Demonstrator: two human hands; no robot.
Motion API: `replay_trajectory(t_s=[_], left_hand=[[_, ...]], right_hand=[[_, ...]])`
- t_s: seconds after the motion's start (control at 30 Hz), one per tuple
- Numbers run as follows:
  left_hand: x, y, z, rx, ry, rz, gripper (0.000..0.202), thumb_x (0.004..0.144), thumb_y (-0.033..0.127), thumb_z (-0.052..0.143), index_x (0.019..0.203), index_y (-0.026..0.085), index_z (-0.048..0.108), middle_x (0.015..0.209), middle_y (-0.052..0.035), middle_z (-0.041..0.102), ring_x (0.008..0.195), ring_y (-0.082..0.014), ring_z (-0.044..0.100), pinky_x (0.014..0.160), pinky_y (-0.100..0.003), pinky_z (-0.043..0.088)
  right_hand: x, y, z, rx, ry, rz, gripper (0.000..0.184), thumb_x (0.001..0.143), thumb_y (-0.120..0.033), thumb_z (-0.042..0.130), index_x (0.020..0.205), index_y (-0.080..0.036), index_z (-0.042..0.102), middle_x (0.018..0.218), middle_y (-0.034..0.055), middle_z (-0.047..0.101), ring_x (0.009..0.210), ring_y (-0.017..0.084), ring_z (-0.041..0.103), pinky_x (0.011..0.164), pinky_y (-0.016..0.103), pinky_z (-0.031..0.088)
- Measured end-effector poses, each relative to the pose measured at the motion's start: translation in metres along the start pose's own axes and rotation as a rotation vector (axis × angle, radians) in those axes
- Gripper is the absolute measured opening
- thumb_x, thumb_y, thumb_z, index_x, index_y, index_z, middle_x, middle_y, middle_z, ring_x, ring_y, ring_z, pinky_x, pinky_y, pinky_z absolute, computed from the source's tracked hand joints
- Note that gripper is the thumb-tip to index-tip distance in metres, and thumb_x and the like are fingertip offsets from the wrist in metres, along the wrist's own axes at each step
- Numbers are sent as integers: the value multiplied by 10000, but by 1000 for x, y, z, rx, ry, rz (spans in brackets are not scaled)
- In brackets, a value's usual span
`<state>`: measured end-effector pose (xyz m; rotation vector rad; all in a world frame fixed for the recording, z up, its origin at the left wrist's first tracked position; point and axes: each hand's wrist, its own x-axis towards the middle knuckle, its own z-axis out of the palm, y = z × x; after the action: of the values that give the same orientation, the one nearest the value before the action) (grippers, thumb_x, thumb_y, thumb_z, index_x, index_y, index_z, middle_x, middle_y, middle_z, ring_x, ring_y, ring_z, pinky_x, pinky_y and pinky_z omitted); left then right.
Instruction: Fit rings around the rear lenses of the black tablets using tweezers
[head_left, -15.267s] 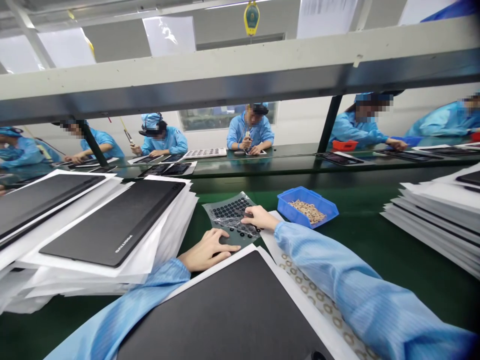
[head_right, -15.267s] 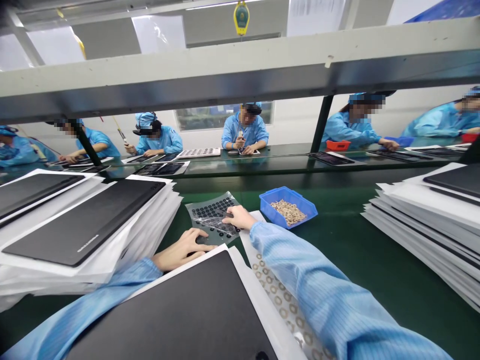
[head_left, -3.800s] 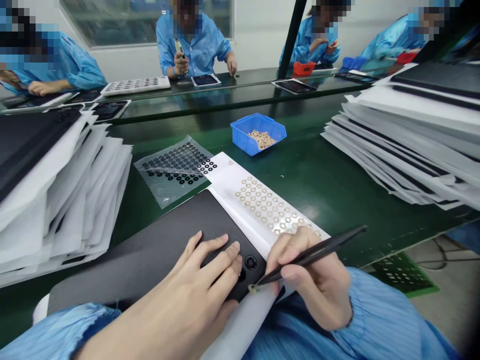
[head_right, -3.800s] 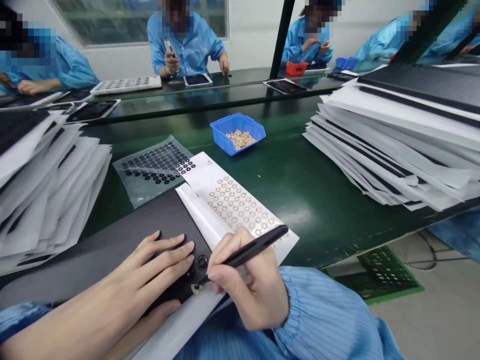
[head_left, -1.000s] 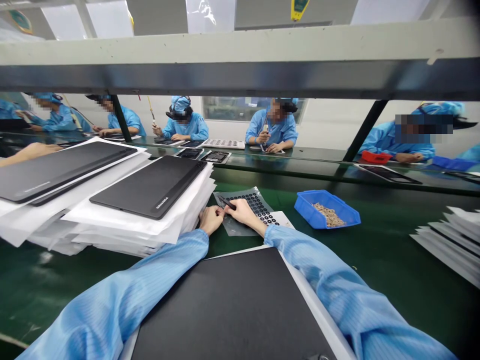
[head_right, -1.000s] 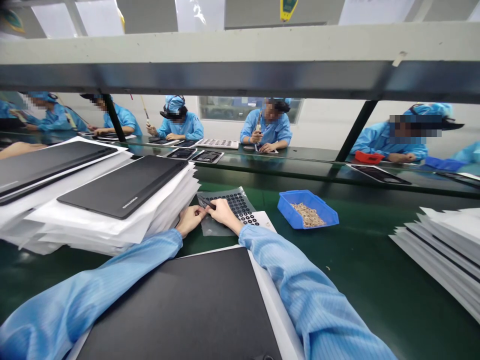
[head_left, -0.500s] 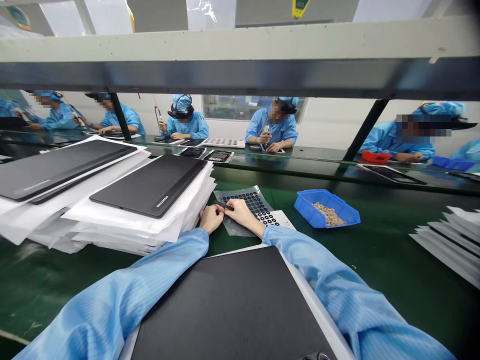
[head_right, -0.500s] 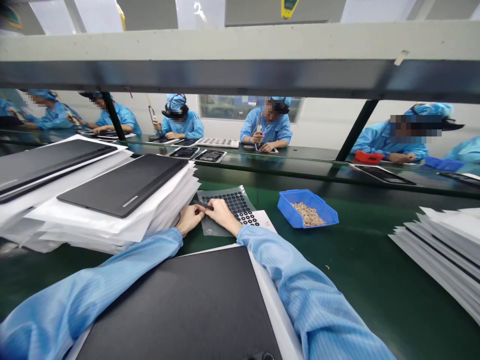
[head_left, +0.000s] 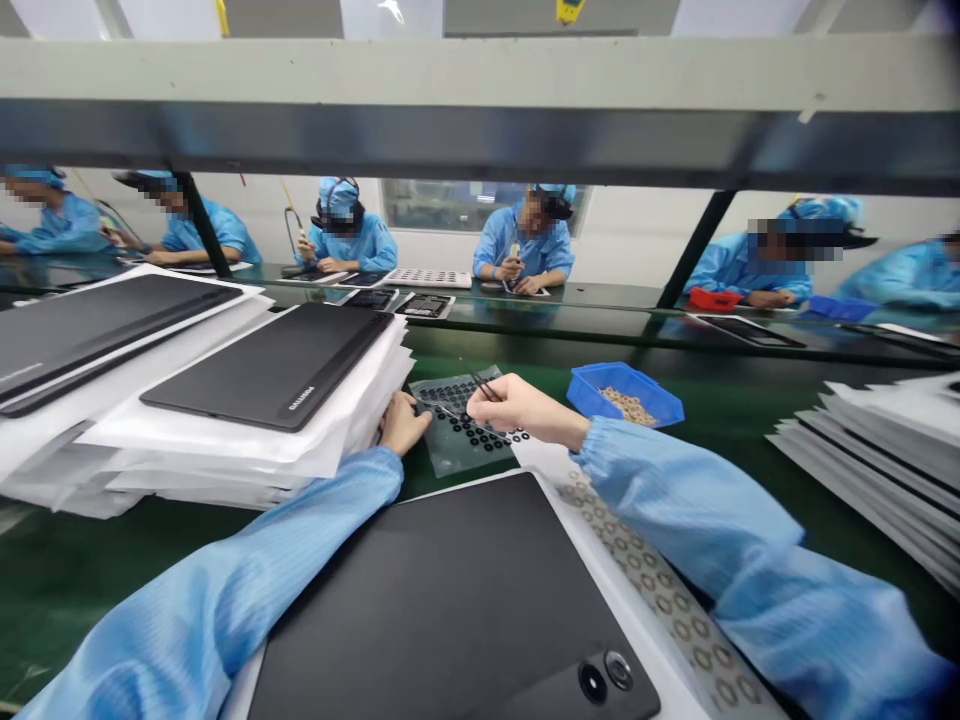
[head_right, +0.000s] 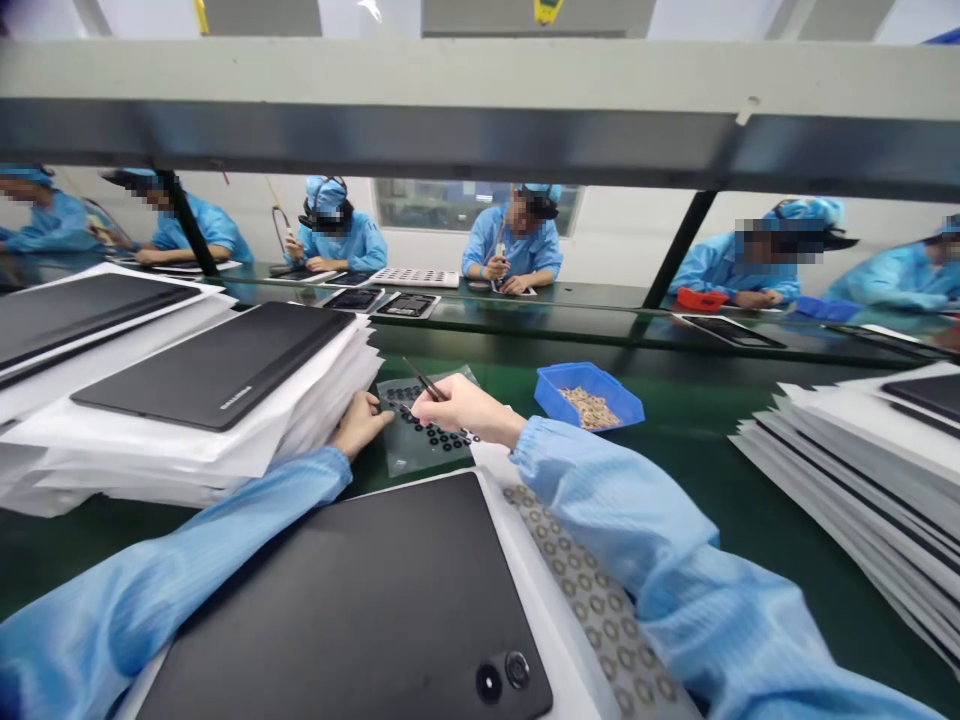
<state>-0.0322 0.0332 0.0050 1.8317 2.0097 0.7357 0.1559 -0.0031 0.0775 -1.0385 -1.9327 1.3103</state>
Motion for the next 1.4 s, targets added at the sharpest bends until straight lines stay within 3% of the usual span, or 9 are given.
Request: replay_trajectory(t_s=[0.13, 0.3, 0.37, 0.47, 0.67, 0.97, 1.1, 1.23, 1.4], left_hand=[[-22, 29, -46, -28, -216, 166, 148, 886, 244, 552, 961, 127, 601, 903, -30, 615, 812, -150, 587, 737, -292, 484], [-90, 58, -94, -60, -458, 536, 216, 828, 377, 541, 738, 215, 651, 623, 46, 562, 611, -120, 501, 552, -194, 363], [-119, 63, -94, -94, -526, 640, 226, 837, 392, 510, 754, 238, 654, 654, 52, 598, 597, -116, 502, 538, -194, 355], [-146, 65, -81, -132, -643, 637, 214, 855, 367, 483, 777, 243, 639, 706, 43, 629, 612, -122, 519, 560, -194, 377], [-149, 63, -68, -169, -753, 546, 238, 856, 403, 490, 741, 233, 612, 664, 38, 591, 610, -126, 504, 572, -199, 387], [-160, 69, -73, -49, -821, 614, 191, 883, 262, 438, 767, 214, 582, 743, 38, 612, 688, -120, 542, 635, -193, 420], [-185, 62, -67, -2, -730, 862, 152, 876, 236, 452, 959, 238, 578, 1023, -13, 596, 854, -141, 570, 743, -213, 472], [-201, 50, -52, 12, -528, 1078, 290, 831, 159, 455, 1083, 261, 556, 1148, -35, 563, 1027, -201, 528, 823, -285, 472], [-204, 51, -46, 56, -432, 1140, 279, 856, 154, 449, 1092, 266, 545, 1132, 2, 584, 1067, -169, 507, 902, -280, 419]], right_hand=[[-71, -19, 6, 111, 21, 103, 159, 671, -254, 657, 642, -118, 580, 546, -26, 542, 395, 13, 280, 372, 186, 163], [-122, -20, 26, 272, 75, 244, 82, 653, -195, 630, 634, -128, 587, 553, -27, 547, 381, 13, 274, 362, 198, 141], [-131, -19, 33, 308, 107, 258, 77, 656, -197, 618, 631, -135, 579, 552, -33, 532, 376, 13, 265, 356, 199, 135], [-138, -18, 39, 276, 150, 212, 65, 657, -175, 602, 611, -144, 569, 541, -38, 508, 400, 23, 286, 365, 197, 169], [-146, -16, 41, 186, 193, 120, 62, 671, -120, 590, 623, -158, 576, 561, -38, 493, 486, 55, 359, 450, 198, 288], [-162, -17, 38, 125, 177, 223, 44, 682, -118, 581, 640, -133, 581, 564, -44, 485, 512, 51, 392, 470, 169, 319], [-190, -13, 36, 106, 140, 352, 60, 658, -80, 562, 640, -131, 589, 544, -60, 470, 503, 40, 383, 464, 149, 315], [-210, -10, 38, 94, 149, 472, 63, 659, -83, 561, 623, -133, 571, 531, -68, 431, 500, 36, 368, 460, 138, 310], [-210, -7, 42, 108, 184, 493, 29, 664, -107, 568, 650, -130, 579, 567, -53, 487, 521, 45, 413, 482, 145, 343]])
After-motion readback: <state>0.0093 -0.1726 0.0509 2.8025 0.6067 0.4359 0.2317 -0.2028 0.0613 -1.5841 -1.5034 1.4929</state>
